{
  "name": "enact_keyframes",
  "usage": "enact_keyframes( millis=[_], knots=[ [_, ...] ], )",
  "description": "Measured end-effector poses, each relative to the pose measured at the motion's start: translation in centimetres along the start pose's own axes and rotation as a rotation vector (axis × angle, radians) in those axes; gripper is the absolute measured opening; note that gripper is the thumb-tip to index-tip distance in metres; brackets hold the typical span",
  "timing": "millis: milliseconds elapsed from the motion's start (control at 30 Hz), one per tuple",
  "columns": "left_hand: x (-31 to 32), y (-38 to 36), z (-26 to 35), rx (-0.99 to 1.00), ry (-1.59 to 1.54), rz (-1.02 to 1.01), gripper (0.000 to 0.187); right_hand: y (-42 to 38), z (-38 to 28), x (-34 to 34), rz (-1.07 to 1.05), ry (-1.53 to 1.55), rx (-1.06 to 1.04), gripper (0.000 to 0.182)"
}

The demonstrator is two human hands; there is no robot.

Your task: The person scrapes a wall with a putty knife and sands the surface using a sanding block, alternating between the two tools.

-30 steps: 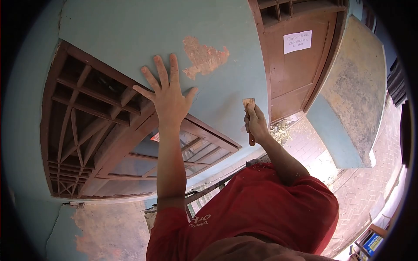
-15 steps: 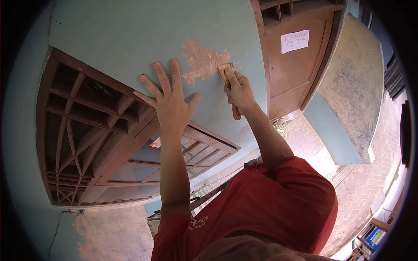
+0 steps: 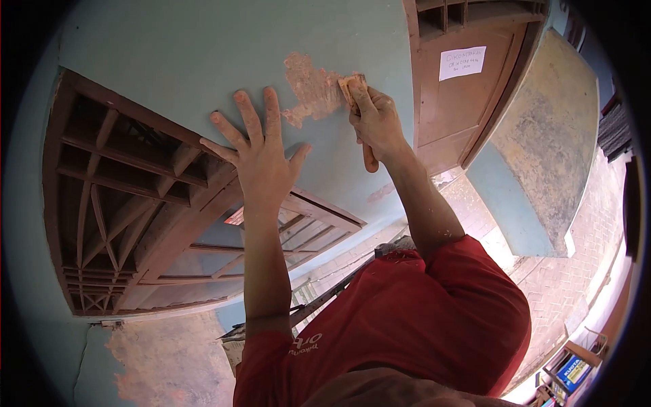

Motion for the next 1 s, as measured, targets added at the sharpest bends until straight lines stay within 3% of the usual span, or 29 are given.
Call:
enact_keyframes(
  millis=[533, 633, 833, 1000],
  knots=[
    [-0.4, -0.2, 0.2, 0.006, -0.028, -0.015, 0.118, -0.2, 0.9, -1.1, 0.064, -0.044, 0.014, 0.052],
    [-0.3, -0.2, 0.3, 0.013, -0.053, 0.012, 0.119, 0.5, 0.4, -1.8, -0.007, -0.074, -0.036, 0.050],
    [-0.1, -0.3, 0.5, -0.009, -0.033, -0.042, 0.119, 0.1, 0.9, -1.3, 0.013, 0.018, 0.085, 0.050],
    [-0.5, -0.5, 0.9, -0.023, -0.050, -0.085, 0.118, -0.1, 1.7, -1.3, 0.033, -0.040, -0.019, 0.050]
  ],
)
Point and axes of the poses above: each hand's wrist, its own y-axis towards the middle knuckle, its own x-axis out of the palm, z = x × y, the point moved 1 cm from there along y, towards the middle knuckle, and after that the axes turned 7 degrees about y, right-handed, at the moved point
